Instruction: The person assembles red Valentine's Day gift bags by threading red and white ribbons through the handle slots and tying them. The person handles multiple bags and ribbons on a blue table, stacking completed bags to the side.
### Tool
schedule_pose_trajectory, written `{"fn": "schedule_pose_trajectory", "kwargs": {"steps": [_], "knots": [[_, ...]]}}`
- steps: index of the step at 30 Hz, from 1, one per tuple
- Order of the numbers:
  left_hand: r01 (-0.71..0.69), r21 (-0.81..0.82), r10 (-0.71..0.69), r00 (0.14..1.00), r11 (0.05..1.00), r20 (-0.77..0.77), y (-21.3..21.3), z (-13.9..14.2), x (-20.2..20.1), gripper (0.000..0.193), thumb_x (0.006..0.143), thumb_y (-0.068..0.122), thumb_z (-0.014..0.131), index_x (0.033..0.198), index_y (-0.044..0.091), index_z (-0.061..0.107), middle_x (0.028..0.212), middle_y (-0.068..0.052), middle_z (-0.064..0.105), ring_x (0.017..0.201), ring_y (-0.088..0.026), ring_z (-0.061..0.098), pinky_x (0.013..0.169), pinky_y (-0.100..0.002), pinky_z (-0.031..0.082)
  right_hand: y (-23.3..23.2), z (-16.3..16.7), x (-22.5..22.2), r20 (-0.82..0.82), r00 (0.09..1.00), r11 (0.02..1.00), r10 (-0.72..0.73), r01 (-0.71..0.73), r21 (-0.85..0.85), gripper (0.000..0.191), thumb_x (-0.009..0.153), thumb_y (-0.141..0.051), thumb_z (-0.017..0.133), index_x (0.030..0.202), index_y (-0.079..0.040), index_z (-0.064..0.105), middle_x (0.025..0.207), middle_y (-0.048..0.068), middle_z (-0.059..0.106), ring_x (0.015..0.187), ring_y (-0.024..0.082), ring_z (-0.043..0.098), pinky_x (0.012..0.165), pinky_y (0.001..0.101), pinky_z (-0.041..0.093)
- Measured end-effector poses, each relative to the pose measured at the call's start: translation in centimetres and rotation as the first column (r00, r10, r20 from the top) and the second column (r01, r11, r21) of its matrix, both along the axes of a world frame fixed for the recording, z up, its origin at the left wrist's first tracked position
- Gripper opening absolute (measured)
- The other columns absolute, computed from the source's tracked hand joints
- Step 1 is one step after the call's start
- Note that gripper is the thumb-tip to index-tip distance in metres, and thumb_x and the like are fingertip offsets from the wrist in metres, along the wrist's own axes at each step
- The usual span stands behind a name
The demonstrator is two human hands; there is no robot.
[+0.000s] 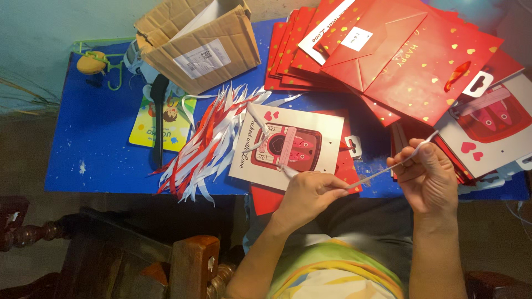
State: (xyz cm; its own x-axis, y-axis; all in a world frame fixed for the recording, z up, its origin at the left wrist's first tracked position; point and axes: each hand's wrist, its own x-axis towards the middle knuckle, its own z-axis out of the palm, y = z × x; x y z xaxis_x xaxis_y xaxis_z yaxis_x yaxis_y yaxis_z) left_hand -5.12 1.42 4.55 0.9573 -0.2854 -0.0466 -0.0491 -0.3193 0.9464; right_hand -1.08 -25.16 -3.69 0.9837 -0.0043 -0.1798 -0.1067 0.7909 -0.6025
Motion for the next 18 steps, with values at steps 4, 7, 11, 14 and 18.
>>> {"fn": "schedule_pose_trajectory", "kwargs": {"steps": [4,7,11,14,18], "knots": [[0.021,0.104,-0.022,1.0,0.994,0.015,0.9,0.6,-0.5,0.015,0.086,0.019,0.078,0.098,0.009,0.079,0.087,-0.007,0.078,0.073,-0.017,0.076,0.068,-0.028,0.057,-0.5,-0.5,0.0,0.076,0.997,0.998,0.029,-0.033,0.06,0.018,0.108,-0.02,0.069,0.113,-0.003,0.074,0.093,0.007,0.072,0.09,0.022,0.067,0.086,0.0406,0.057],[0.143,0.079,-0.142,0.99,0.987,-0.018,1.7,0.9,-1.1,0.017,0.086,0.023,0.078,0.097,0.01,0.08,0.084,-0.006,0.078,0.072,-0.016,0.074,0.068,-0.029,0.057,-1.0,-0.4,0.2,0.131,0.991,0.992,0.04,-0.055,0.112,0.017,0.115,-0.015,0.07,0.118,0.002,0.073,0.093,0.007,0.07,0.079,0.014,0.059,0.077,0.0312,0.048],[-0.008,0.208,0.012,1.0,0.978,-0.018,1.3,0.4,-0.2,0.022,0.087,0.031,0.078,0.098,0.012,0.08,0.085,-0.004,0.075,0.071,-0.017,0.072,0.069,-0.032,0.055,-0.5,0.5,0.1,0.135,0.991,0.999,0.025,-0.019,-0.045,0.016,0.11,-0.013,0.07,0.121,-0.002,0.073,0.092,0.007,0.069,0.077,0.014,0.057,0.072,0.0302,0.045],[-0.225,0.347,0.139,0.956,0.91,0.257,0.8,-0.5,1.2,0.035,0.084,0.034,0.082,0.108,0.01,0.074,0.091,-0.006,0.07,0.087,-0.024,0.066,0.08,-0.038,0.052,1.2,1.1,-0.3,0.141,0.99,0.976,0.028,0.004,-0.217,0.015,0.106,-0.011,0.069,0.118,-0.002,0.072,0.093,0.008,0.07,0.078,0.017,0.062,0.073,0.0326,0.051],[-0.357,0.482,0.12,0.882,0.8,0.455,-0.3,-1.5,1.5,0.073,0.065,0.038,0.088,0.122,0.003,0.06,0.104,-0.017,0.06,0.101,-0.037,0.055,0.086,-0.049,0.044,3.5,1.7,-0.7,0.152,0.985,0.908,0.076,-0.005,-0.418,0.011,0.104,-0.003,0.068,0.114,0.002,0.071,0.097,0.008,0.071,0.085,0.016,0.066,0.08,0.0304,0.055]]}}
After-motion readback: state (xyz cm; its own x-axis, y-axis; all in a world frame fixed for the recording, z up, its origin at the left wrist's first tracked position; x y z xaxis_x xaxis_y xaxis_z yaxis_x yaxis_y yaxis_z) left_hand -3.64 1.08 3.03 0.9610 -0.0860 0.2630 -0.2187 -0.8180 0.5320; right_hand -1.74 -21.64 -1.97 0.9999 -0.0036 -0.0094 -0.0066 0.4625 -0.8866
